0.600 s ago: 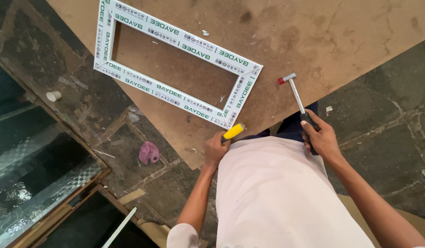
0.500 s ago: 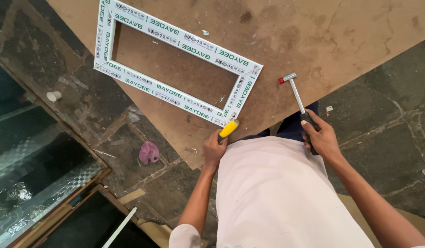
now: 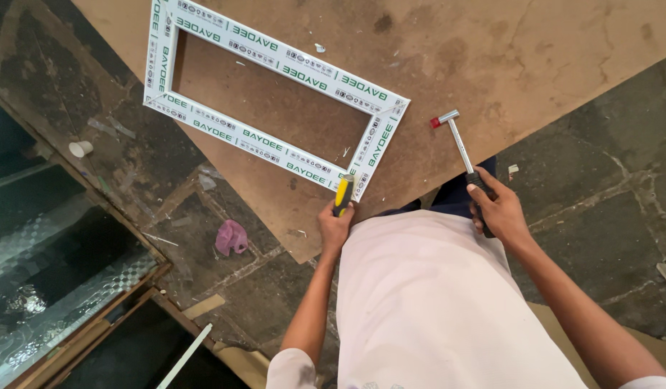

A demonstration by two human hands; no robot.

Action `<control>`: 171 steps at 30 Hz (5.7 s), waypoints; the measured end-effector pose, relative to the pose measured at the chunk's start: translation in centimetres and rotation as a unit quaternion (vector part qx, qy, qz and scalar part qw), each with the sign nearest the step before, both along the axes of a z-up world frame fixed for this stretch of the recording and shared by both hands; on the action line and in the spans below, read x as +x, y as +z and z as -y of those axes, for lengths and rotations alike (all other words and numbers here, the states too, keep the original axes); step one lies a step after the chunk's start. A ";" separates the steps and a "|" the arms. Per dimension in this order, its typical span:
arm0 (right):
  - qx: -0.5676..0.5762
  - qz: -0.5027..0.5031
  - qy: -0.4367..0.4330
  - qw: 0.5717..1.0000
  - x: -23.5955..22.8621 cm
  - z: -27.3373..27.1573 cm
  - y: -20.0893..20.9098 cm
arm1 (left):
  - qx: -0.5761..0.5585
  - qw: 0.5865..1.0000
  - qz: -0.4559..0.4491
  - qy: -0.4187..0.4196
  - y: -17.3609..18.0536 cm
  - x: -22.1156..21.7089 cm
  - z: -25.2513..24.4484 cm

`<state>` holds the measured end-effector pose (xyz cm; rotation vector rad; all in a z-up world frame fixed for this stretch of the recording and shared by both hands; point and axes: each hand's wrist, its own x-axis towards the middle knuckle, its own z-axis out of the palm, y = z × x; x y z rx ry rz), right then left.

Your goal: The person assembles a white plastic window frame on a workbench. They use a rubber mallet to tap the frame pieces together and a utility knife to trim excess material from the corners. The person repeatedly adjusts the frame and continues tapping and trimming until the assembly is complete.

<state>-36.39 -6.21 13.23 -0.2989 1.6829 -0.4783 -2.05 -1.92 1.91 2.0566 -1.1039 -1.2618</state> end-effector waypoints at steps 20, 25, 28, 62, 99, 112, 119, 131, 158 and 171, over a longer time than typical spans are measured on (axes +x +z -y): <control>-0.013 0.008 -0.005 1.000 -0.1 -0.3 0.0 | 0.056 0.989 -0.126 0.052 1.0 -1.4 1.2; -0.011 0.014 -0.008 1.000 -0.1 -0.6 -0.4 | 0.054 0.990 -0.104 0.079 0.3 -1.0 0.4; -0.017 0.018 -0.013 1.000 -0.1 -0.6 -0.6 | 0.043 0.995 -0.017 0.088 1.7 -1.2 0.6; -0.123 0.005 -0.023 0.992 2.4 3.6 -0.8 | -0.273 0.684 0.016 -0.677 3.9 -9.2 16.3; -0.065 -0.073 -0.106 0.990 0.0 -6.4 6.3 | -0.311 0.604 -0.173 -0.713 -2.6 -9.7 18.7; -0.018 -0.068 -0.151 0.986 -0.1 -5.9 6.9 | -0.290 0.578 -0.165 -0.744 -2.3 -10.3 19.5; 0.045 -0.049 -0.124 0.990 0.3 -6.1 7.7 | -0.294 0.536 -0.099 -0.785 -1.2 -10.1 19.2; -0.024 -0.036 -0.207 0.977 0.9 -6.1 8.2 | -0.288 0.624 -0.214 -0.694 -1.3 -10.1 19.1; 0.003 -0.038 -0.153 0.988 3.2 -5.7 7.3 | -0.305 0.603 -0.157 -0.720 -1.5 -9.9 21.2; 0.002 -0.056 -0.162 0.985 2.7 -4.6 7.9 | -0.320 0.572 -0.139 -0.742 -2.1 -9.7 21.2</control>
